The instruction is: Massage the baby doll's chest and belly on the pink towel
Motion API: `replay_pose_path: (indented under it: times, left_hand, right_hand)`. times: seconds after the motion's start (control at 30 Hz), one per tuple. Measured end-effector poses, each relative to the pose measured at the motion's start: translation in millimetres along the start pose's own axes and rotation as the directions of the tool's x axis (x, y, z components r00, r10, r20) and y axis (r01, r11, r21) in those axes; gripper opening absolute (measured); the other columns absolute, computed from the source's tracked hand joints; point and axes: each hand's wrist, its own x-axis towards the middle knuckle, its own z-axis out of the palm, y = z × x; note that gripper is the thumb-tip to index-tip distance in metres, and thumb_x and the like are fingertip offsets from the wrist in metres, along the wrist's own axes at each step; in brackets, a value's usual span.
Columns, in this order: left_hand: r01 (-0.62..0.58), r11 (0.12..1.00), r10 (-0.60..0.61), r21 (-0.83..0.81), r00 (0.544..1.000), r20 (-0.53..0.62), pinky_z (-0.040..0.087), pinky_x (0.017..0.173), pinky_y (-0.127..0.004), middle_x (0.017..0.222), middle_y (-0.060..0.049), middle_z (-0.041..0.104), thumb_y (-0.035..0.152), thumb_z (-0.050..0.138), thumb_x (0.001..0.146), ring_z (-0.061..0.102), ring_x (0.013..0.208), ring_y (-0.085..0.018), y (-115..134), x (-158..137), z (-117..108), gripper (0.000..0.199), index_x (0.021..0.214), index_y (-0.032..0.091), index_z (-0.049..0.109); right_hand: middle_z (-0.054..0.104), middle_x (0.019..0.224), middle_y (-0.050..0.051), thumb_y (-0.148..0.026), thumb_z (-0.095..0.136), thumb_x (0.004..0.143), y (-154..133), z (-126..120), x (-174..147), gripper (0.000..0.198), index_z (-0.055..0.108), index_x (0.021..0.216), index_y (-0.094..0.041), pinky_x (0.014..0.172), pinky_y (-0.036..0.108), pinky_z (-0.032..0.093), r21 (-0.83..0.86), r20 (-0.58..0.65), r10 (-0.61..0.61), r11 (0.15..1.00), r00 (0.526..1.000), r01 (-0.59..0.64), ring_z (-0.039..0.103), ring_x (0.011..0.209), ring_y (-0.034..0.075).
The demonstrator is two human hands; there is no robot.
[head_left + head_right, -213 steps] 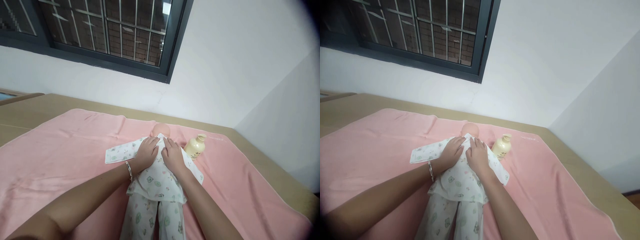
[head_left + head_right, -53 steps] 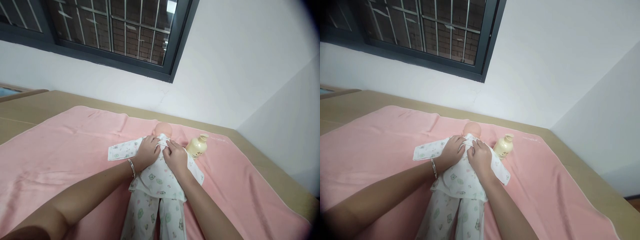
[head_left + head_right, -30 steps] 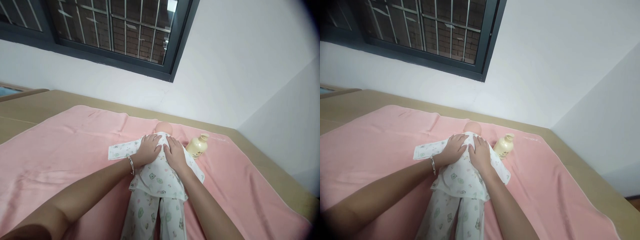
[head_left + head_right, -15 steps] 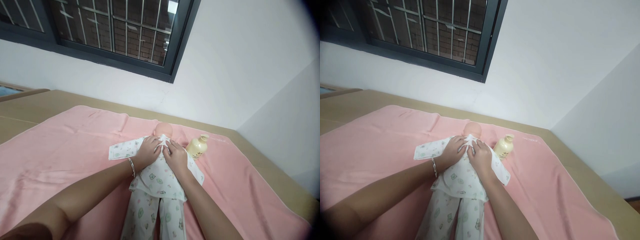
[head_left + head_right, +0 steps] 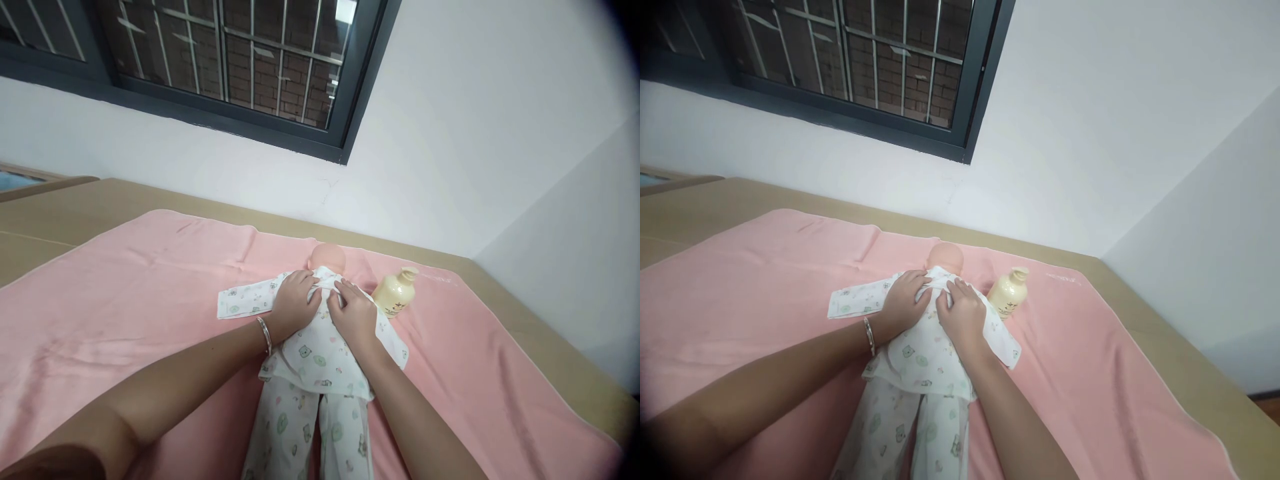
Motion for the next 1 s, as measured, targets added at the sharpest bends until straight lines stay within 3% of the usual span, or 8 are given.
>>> replay_pose_path:
  times: [0.47,1.0]
  left_hand:
    - [0.085,0.996,-0.085,0.0,0.995,0.054,0.048,0.09,-0.042,0.099,-0.007,0.064,0.02,0.05,0.086,0.059,0.099,-0.025,2.2,1.8,-1.6,0.015,0.099,0.02,0.058]
    - [0.09,0.995,-0.095,0.046,0.99,0.108,0.047,0.092,-0.042,0.102,-0.008,0.064,0.024,0.049,0.087,0.058,0.101,-0.025,-0.4,3.6,-1.2,0.018,0.102,0.019,0.058]
  right_hand:
    - [0.07,0.12,0.006,-0.031,0.049,0.089,-6.1,-6.1,1.7,0.033,0.072,0.111,-0.023,0.094,0.036,0.05,-0.052,0.072,0.093,0.995,0.993,-0.089,0.063,0.115,0.025]
    - [0.063,0.13,0.012,-0.029,0.045,0.092,-6.6,-9.1,7.1,0.04,0.065,0.125,-0.017,0.106,0.044,0.04,-0.104,0.204,0.065,0.994,0.977,-0.044,0.056,0.123,0.03]
